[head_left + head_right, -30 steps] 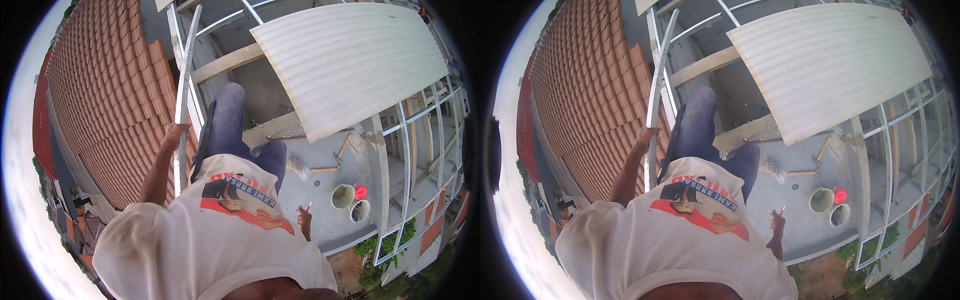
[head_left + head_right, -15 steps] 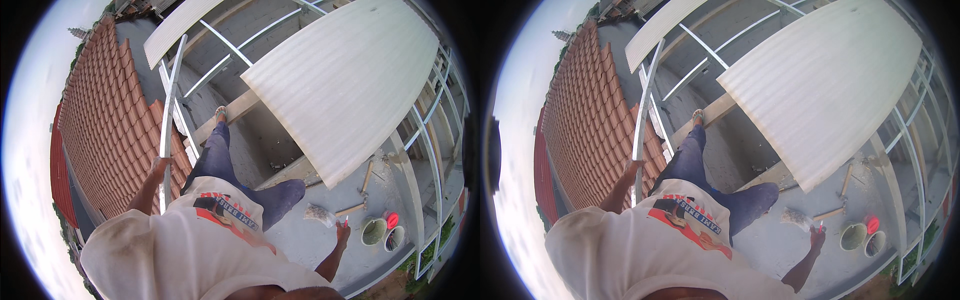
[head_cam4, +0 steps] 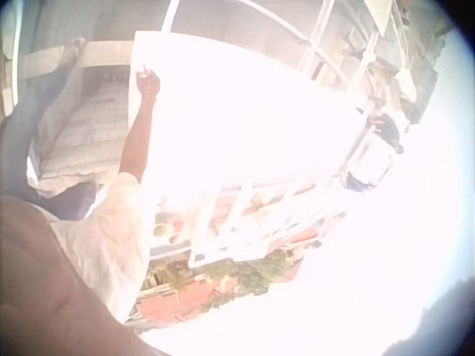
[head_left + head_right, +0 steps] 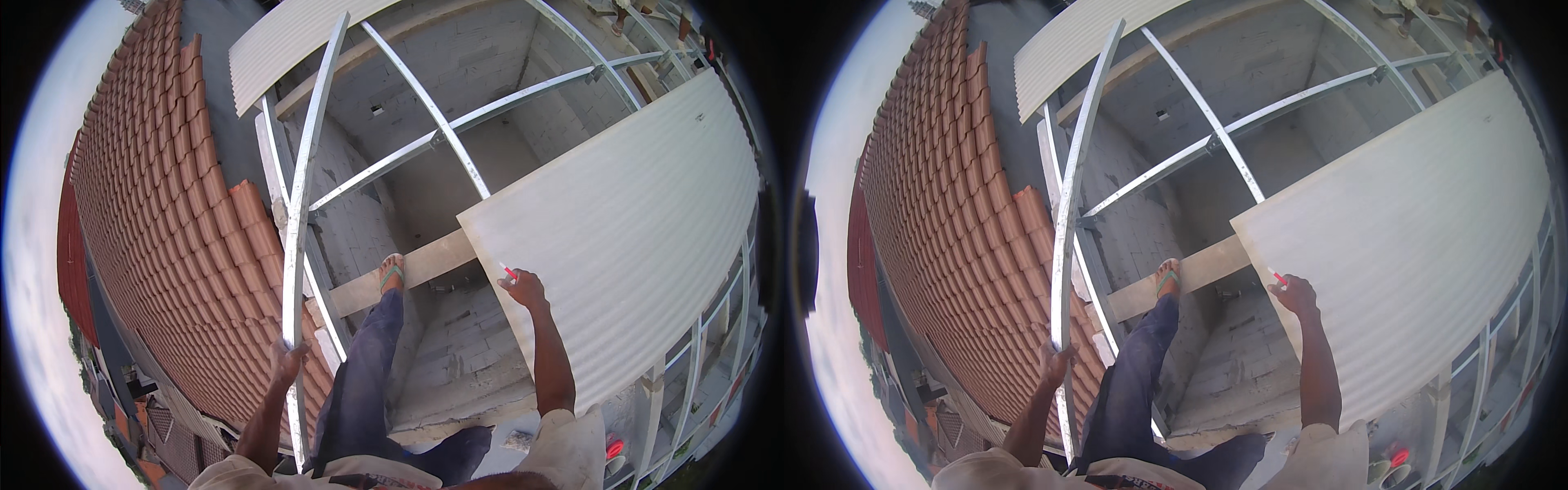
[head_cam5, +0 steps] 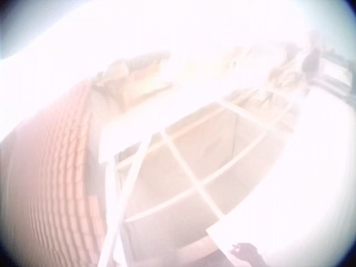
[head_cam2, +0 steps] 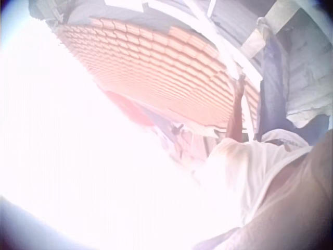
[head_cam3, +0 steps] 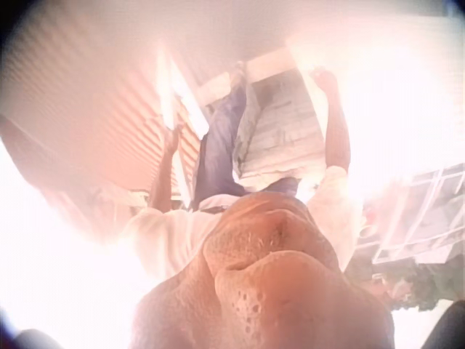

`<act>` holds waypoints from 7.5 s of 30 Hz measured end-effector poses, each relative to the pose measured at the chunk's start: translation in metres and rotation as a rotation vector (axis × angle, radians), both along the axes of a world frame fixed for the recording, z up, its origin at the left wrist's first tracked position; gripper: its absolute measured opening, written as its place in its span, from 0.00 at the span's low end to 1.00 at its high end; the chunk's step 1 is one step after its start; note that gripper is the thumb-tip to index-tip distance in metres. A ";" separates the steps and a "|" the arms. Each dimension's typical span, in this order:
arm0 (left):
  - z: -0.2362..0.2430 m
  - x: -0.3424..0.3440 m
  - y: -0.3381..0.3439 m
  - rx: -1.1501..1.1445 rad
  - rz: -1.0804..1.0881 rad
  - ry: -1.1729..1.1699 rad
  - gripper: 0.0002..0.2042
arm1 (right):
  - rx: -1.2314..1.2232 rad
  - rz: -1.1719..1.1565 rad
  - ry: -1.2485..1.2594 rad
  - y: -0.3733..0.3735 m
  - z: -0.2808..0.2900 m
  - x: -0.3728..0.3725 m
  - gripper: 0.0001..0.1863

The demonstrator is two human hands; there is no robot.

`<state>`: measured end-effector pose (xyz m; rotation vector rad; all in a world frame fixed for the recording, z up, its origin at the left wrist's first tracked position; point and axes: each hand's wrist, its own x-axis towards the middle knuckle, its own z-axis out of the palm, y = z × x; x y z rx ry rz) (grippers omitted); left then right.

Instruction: The person positions a large white corrugated roof sheet onto a metal roof frame, then uses a metal ruler and a red marker to measure and mark the sheet for cutting. The person walks on the roof structure to access different sections and continues marking along the sheet's length.

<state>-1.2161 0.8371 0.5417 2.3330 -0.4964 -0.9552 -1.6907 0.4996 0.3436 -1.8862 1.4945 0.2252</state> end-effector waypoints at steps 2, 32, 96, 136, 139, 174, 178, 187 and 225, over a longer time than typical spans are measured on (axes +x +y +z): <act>-0.018 0.019 -0.028 -0.010 0.057 0.057 0.14 | -0.013 -0.025 0.042 -0.076 -0.032 0.063 0.27; -0.210 0.272 -0.303 -0.045 0.105 0.069 0.16 | -0.030 0.111 0.530 -0.362 -0.175 0.306 0.24; -0.341 0.287 -1.116 0.037 -0.969 -0.507 0.31 | 0.177 -0.129 0.376 -0.345 -0.229 0.272 0.34; -0.356 0.310 -1.126 0.128 -1.062 -0.599 0.35 | 0.012 -0.153 0.257 -0.354 -0.211 0.278 0.33; -0.350 0.305 -1.130 0.163 -1.075 -0.635 0.33 | 0.012 -0.150 0.268 -0.355 -0.210 0.279 0.33; -0.054 0.524 -1.034 0.170 -1.332 -0.326 0.27 | -0.025 -1.063 0.040 -0.436 -0.016 0.455 0.27; -0.006 0.550 -1.026 0.264 -1.450 -0.279 0.25 | -0.021 -1.260 -0.269 -0.462 0.073 0.549 0.22; 0.109 0.615 -1.029 0.339 -1.666 -0.161 0.26 | 0.109 -1.719 -1.141 -0.521 0.260 0.719 0.27; 0.091 0.673 -1.046 0.012 -2.110 -0.108 0.18 | -0.123 -2.035 -1.415 -0.472 0.320 0.802 0.18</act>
